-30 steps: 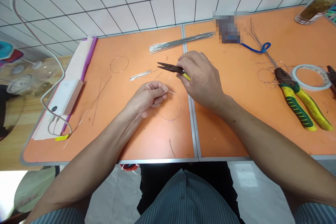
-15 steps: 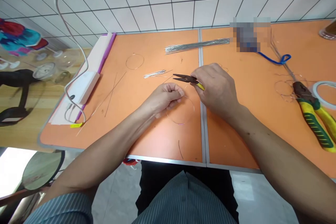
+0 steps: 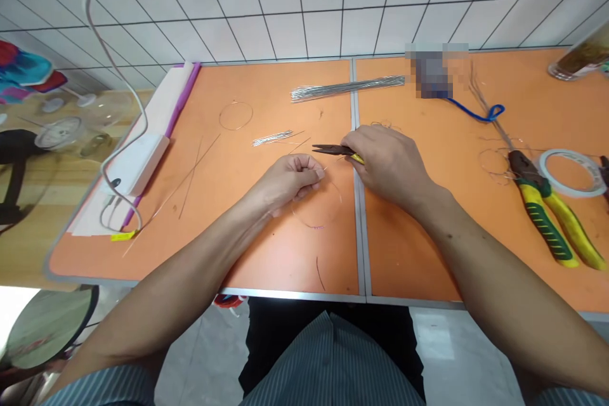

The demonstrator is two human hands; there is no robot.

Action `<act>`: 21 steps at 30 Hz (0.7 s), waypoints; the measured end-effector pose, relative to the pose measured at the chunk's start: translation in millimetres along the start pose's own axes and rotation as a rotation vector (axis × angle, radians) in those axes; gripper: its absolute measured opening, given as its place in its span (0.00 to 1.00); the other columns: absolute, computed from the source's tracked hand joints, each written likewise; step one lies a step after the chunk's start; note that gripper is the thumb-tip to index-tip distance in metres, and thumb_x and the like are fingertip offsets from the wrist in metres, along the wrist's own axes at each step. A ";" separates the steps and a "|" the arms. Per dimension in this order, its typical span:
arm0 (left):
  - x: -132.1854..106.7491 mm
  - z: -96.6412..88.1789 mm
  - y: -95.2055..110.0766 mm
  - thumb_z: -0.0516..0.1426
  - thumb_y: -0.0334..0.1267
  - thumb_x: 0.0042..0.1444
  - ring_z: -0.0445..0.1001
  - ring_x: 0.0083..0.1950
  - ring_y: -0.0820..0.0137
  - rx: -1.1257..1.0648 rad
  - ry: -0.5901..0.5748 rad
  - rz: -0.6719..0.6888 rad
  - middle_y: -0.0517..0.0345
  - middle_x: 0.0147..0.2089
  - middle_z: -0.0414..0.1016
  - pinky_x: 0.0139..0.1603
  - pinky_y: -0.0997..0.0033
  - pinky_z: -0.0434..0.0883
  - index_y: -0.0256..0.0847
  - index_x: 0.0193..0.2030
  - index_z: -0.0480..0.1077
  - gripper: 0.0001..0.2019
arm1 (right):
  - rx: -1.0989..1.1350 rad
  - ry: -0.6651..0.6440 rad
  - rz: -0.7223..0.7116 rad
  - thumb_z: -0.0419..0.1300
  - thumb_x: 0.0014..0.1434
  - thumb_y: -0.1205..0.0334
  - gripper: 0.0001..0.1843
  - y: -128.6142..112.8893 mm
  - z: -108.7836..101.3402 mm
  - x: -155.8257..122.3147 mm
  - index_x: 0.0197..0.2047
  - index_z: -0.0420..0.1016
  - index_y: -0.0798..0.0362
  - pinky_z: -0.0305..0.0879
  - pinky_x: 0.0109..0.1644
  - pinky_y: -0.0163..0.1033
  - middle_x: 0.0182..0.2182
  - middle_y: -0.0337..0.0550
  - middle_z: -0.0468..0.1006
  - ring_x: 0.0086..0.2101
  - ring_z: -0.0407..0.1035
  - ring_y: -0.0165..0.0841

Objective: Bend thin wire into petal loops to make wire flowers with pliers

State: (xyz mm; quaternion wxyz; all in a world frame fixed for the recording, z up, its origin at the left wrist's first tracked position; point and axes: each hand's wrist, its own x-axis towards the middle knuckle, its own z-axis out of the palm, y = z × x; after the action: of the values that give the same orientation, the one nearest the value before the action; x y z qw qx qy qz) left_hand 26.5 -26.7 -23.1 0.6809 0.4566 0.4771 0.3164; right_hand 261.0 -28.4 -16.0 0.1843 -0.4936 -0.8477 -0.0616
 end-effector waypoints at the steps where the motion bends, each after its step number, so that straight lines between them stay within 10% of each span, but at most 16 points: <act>1: -0.5 -0.3 1.3 0.61 0.21 0.57 0.58 0.18 0.81 -0.006 0.005 -0.001 0.61 0.23 0.73 0.19 0.75 0.50 0.37 0.29 0.74 0.10 | 0.015 -0.019 -0.002 0.58 0.75 0.65 0.10 0.8 -0.6 -0.4 0.49 0.83 0.49 0.59 0.40 0.45 0.44 0.50 0.87 0.45 0.79 0.46; 21: -2.7 -6.5 8.2 0.67 0.28 0.57 0.58 0.19 0.81 0.044 0.038 0.051 0.61 0.25 0.74 0.19 0.76 0.52 0.38 0.28 0.72 0.10 | 0.347 -0.188 0.059 0.61 0.74 0.59 0.12 1.0 -15.1 2.5 0.46 0.88 0.50 0.57 0.40 0.44 0.41 0.46 0.87 0.39 0.75 0.40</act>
State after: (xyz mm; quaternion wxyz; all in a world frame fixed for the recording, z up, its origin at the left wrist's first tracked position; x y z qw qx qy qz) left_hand 19.5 -23.8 -15.4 0.6533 0.4773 0.4851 0.3317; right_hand 264.6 -30.2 -1.2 0.1881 -0.4826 -0.8443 0.1370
